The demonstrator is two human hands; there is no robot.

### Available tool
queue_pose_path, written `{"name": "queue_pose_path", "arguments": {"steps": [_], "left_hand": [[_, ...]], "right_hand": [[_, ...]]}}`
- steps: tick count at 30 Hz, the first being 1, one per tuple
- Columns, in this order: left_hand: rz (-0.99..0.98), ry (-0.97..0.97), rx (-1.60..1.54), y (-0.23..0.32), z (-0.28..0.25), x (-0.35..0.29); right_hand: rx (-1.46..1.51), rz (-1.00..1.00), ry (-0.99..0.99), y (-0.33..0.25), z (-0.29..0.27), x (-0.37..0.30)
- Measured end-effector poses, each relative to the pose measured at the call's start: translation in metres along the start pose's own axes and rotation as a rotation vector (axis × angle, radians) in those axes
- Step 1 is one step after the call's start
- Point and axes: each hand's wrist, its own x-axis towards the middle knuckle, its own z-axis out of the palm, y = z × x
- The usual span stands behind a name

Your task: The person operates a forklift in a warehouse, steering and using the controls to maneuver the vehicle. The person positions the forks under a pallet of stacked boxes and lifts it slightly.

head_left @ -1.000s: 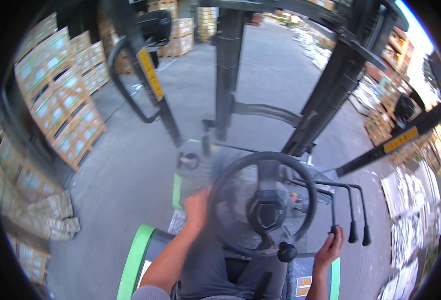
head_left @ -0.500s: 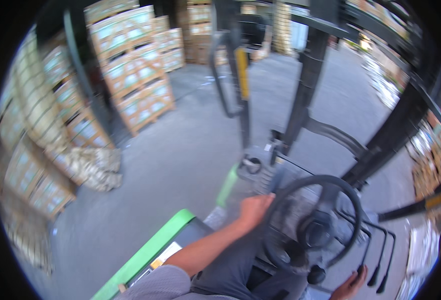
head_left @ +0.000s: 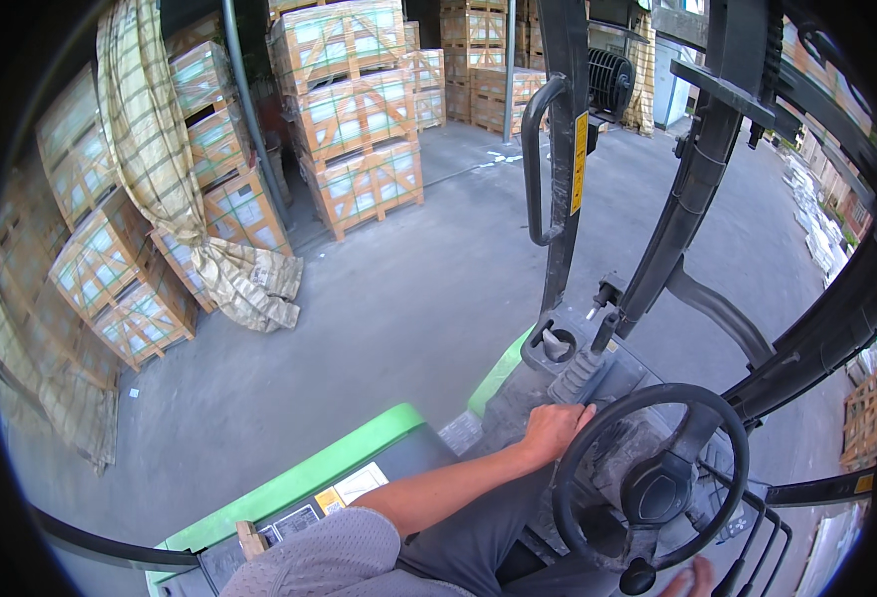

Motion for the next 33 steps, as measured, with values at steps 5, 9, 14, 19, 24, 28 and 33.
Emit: {"name": "queue_pose_path", "arguments": {"steps": [5, 9, 14, 19, 24, 28, 33], "left_hand": [[-0.011, -0.012, 0.051, 0.009, -0.009, -0.007], [-0.009, -0.002, 0.076, 0.013, -0.013, -0.016], [0.011, 0.047, 0.073, 0.026, -0.02, -0.033], [0.028, 0.046, 0.081, 0.046, -0.02, -0.045], [0.027, 0.05, 0.068, 0.053, -0.013, -0.043], [0.013, 0.044, 0.038, 0.06, -0.008, -0.048], [-0.007, 0.006, -0.005, 0.058, -0.001, -0.044]], "right_hand": [[0.254, 0.109, -0.193, -0.028, 0.014, -0.033], [0.183, 0.002, -0.1, -0.025, 0.017, -0.04], [0.17, 0.009, -0.098, -0.016, 0.003, -0.053], [0.301, 0.066, 0.014, -0.002, -0.008, -0.055], [0.299, 0.151, 0.029, 0.012, -0.008, -0.044], [0.254, 0.23, 0.096, 0.027, -0.017, -0.02], [0.176, 0.252, 0.201, 0.057, -0.009, 0.038]]}}
